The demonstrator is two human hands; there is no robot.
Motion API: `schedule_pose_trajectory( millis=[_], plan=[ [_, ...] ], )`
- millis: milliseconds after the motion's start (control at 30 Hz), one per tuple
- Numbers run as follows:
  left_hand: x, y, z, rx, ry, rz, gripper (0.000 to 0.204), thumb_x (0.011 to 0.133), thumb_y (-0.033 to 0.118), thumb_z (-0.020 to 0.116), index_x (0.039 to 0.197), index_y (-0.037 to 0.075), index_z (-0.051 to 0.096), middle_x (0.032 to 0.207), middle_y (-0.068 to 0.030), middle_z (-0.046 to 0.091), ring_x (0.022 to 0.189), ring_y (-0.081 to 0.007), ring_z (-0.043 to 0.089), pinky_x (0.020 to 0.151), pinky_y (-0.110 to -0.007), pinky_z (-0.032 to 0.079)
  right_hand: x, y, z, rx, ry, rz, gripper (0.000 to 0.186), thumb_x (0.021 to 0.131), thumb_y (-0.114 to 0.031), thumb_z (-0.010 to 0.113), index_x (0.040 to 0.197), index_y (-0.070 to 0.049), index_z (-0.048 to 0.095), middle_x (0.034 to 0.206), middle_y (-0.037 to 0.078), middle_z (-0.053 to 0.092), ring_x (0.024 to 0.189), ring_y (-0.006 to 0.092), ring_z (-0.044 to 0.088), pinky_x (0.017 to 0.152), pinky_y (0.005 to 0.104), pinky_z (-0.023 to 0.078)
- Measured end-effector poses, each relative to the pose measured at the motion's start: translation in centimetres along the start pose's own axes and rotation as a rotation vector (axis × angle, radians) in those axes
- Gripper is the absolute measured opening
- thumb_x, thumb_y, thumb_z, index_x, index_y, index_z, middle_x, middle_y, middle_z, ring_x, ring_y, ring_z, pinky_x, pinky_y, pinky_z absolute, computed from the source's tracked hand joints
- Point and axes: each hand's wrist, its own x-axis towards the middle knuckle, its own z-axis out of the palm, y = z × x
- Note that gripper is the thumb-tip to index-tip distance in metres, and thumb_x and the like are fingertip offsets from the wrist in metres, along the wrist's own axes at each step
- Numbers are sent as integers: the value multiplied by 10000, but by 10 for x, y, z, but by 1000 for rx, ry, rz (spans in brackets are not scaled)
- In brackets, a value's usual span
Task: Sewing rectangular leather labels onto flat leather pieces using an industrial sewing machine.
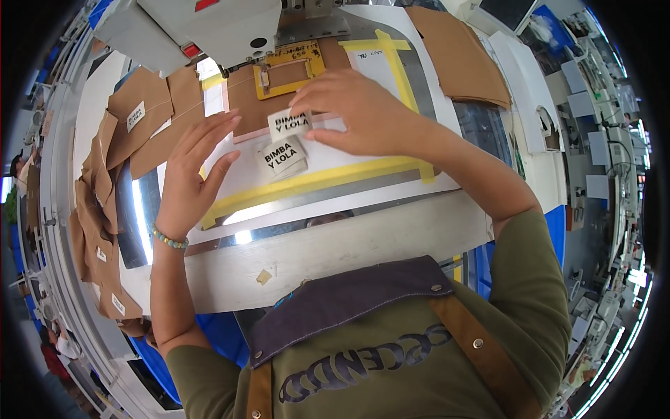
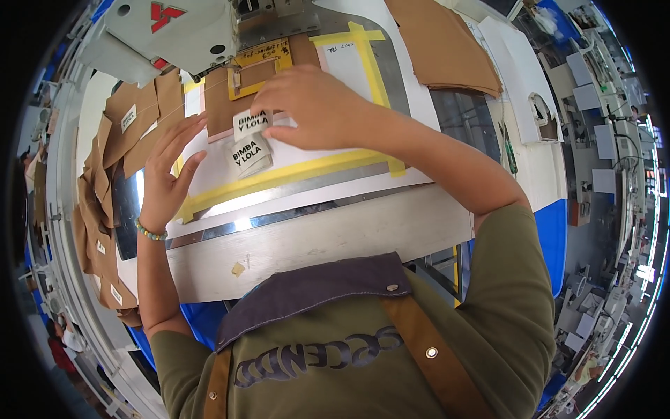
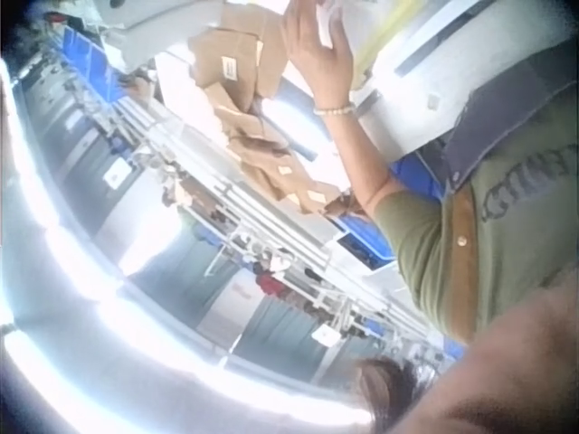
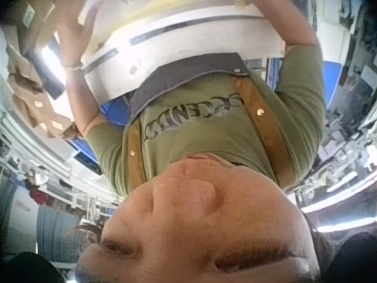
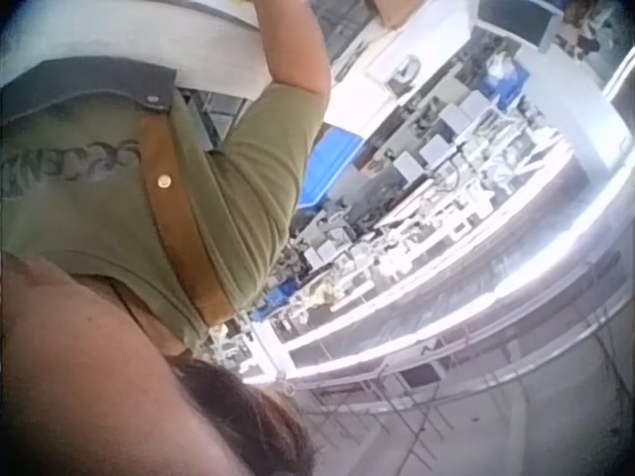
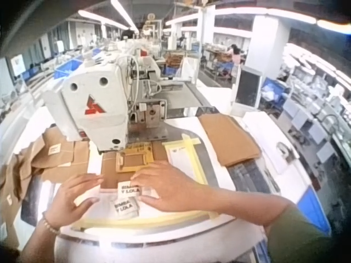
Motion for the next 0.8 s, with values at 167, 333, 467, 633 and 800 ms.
schedule_pose_trajectory(
  millis=[167, 333, 467, 633, 800],
  plan=[
    [17, -2, 10, 5, 4, 56, 456, 941, 85, 747, 1391, 61, 679, 1440, -114, 674, 1319, -345, 622, 1111, -439, 501, 25, 43, -6, -113, 13, 82, 331, 923, -246, 763, 1203, -70, 759, 1261, 106, 735, 1210, 319, 641, 1077, 459, 484],
    [43, -8, 36, 173, -32, 141, 510, 945, 148, 754, 1433, 58, 635, 1504, -109, 620, 1413, -371, 533, 1172, -463, 457, 40, 67, 13, -257, -42, 117, 332, 952, -237, 682, 1235, -91, 773, 1336, 103, 713, 1309, 311, 594, 1166, 484, 406],
    [52, -18, 49, 298, -114, 134, 579, 963, 197, 737, 1499, 58, 572, 1584, -93, 545, 1499, -362, 444, 1216, -469, 410, 34, 67, 12, -277, 53, 8, 345, 985, -251, 649, 1279, -107, 758, 1441, 90, 660, 1384, 289, 542, 1216, 497, 350],
    [54, -26, 55, 325, -107, 166, 562, 1012, 272, 686, 1517, 63, 554, 1568, -104, 560, 1523, -366, 401, 1252, -481, 364, 8, 62, 0, -443, -38, -21, 367, 1042, -344, 612, 1296, -117, 748, 1518, 58, 616, 1451, 268, 496, 1249, 548, 304],
    [57, -26, 58, 327, -174, 112, 610, 997, 221, 705, 1560, 80, 516, 1611, -99, 521, 1569, -338, 353, 1262, -465, 354, -1, 61, 9, -474, -52, -27, 400, 1069, -402, 567, 1251, -98, 752, 1493, 50, 637, 1479, 261, 473, 1265, 572, 280]
  ],
)
